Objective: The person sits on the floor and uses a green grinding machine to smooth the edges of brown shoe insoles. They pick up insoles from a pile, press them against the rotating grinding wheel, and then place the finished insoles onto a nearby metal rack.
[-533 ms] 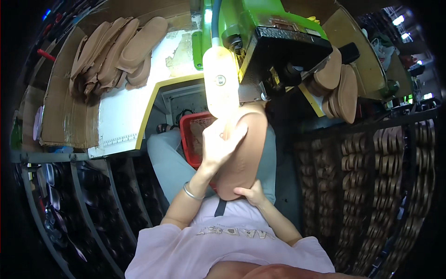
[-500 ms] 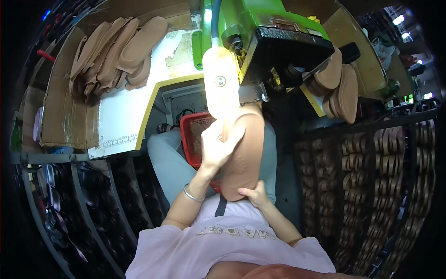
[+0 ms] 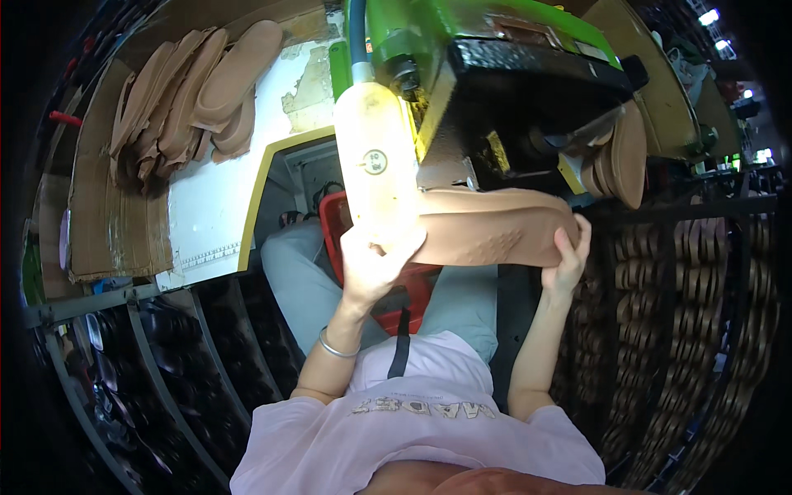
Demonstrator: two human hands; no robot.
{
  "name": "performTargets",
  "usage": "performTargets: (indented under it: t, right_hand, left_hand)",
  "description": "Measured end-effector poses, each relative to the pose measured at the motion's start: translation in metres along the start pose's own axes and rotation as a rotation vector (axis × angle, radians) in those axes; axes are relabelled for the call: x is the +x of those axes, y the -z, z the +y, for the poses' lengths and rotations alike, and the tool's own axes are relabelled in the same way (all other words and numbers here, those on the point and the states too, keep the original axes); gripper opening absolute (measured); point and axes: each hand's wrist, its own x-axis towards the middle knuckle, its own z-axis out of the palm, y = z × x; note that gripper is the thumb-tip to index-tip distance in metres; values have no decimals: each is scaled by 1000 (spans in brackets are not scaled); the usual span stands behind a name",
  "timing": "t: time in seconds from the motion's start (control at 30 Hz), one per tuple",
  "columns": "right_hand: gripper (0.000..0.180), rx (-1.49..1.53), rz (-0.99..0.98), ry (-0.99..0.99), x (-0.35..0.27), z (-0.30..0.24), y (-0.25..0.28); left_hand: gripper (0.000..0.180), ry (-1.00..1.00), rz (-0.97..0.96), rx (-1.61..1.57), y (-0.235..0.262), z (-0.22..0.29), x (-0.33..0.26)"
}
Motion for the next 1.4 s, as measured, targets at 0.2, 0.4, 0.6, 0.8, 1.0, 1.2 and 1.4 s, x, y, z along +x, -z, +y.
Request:
performTargets:
  t: [0.2,0.4,0.6,0.8,1.0,1.2,1.4]
  right_hand:
    - [36,93,-239,-102,27,-12,-53]
    - [41,11,-409,-200,4,-4,-98]
    - [55,-78,-531,-41,-7,-10,-153]
    - [71,-298,-520,256,-17,17,-168]
    - [61,-260,-567,-340,-85,46,-75]
    - [44,-133,-259,-574,-116,46,49]
    - [33,-8,55,-83,-12,-5,22]
  left_hand:
    - [34,130,94,80,37,22,-7]
    - [39,210,263,-135,92,1,-50]
    - [44,494,-11,-137,118,-32,-102]
    - [39,187,-97,-16,18,1,-12]
    - [28,85,-72,52,-4,-13,2]
    - [33,118,26,-103,-13,-16,-17]
    - [32,44,32,-85,-22,-11,-7]
